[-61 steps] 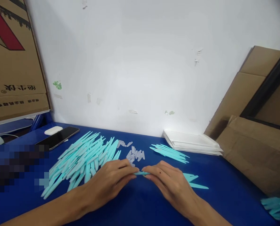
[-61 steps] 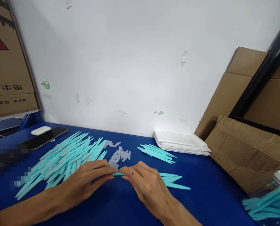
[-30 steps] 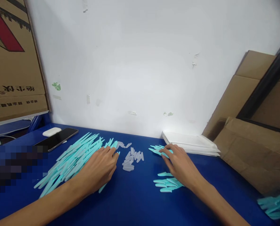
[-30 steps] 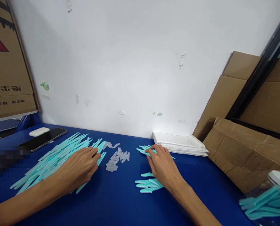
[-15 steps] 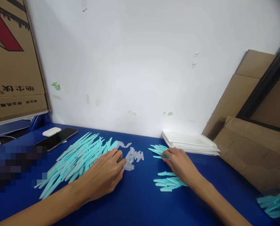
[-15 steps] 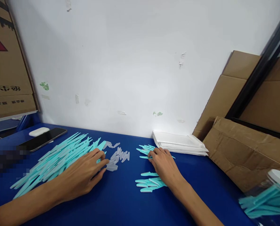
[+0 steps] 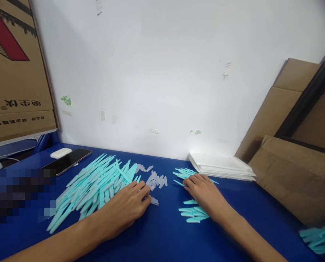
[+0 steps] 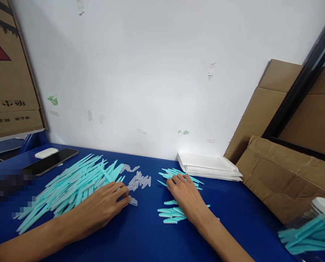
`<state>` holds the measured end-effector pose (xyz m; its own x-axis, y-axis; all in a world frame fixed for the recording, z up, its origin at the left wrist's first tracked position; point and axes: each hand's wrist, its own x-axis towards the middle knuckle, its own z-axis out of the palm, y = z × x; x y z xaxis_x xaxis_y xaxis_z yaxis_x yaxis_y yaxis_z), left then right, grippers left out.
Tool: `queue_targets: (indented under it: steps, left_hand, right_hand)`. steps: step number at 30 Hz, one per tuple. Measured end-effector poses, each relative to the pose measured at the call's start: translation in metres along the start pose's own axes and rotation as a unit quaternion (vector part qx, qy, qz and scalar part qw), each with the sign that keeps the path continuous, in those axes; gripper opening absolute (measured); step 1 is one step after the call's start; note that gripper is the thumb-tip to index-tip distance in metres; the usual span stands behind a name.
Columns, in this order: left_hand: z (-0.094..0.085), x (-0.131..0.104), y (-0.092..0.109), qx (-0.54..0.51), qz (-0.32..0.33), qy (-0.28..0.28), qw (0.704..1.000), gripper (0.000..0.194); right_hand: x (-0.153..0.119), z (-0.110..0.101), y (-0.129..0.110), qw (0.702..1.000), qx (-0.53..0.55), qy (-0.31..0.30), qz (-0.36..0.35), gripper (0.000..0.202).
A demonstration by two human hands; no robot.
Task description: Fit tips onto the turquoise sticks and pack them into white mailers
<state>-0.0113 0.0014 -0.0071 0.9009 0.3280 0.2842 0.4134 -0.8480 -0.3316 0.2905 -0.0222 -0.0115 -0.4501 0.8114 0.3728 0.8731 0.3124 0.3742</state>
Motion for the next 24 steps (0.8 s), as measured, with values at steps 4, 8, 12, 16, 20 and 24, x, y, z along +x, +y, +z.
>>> queue_targets:
  steps: [4,8,12,16,20,24]
  left_hand:
    - [-0.001,-0.001,0.000,-0.019,-0.020,0.006,1.000,0.037]
    - [-0.001,0.000,-0.001,-0.037,-0.055,0.015,0.998,0.025]
    - [-0.004,0.002,-0.001,-0.051,-0.080,0.020,0.995,0.021]
    - [-0.004,0.002,-0.002,-0.060,-0.083,0.031,0.994,0.022]
    - [-0.003,0.001,-0.002,-0.061,-0.082,0.042,0.994,0.023]
    - [-0.002,0.000,-0.002,-0.076,-0.077,0.058,0.992,0.024]
  right_hand:
    - [0.000,-0.003,-0.002,1.000,-0.002,0.009,-0.003,0.008]
    - [0.000,-0.015,-0.006,0.998,0.024,0.050,-0.015,0.014]
    - [0.000,-0.031,-0.017,0.991,0.089,0.083,-0.056,0.018]
    - [-0.001,-0.039,-0.027,0.985,0.130,0.069,-0.091,0.018]
    - [-0.003,-0.039,-0.028,0.985,0.126,0.057,-0.101,0.021]
    - [-0.004,-0.039,-0.026,0.985,0.124,0.061,-0.106,0.028]
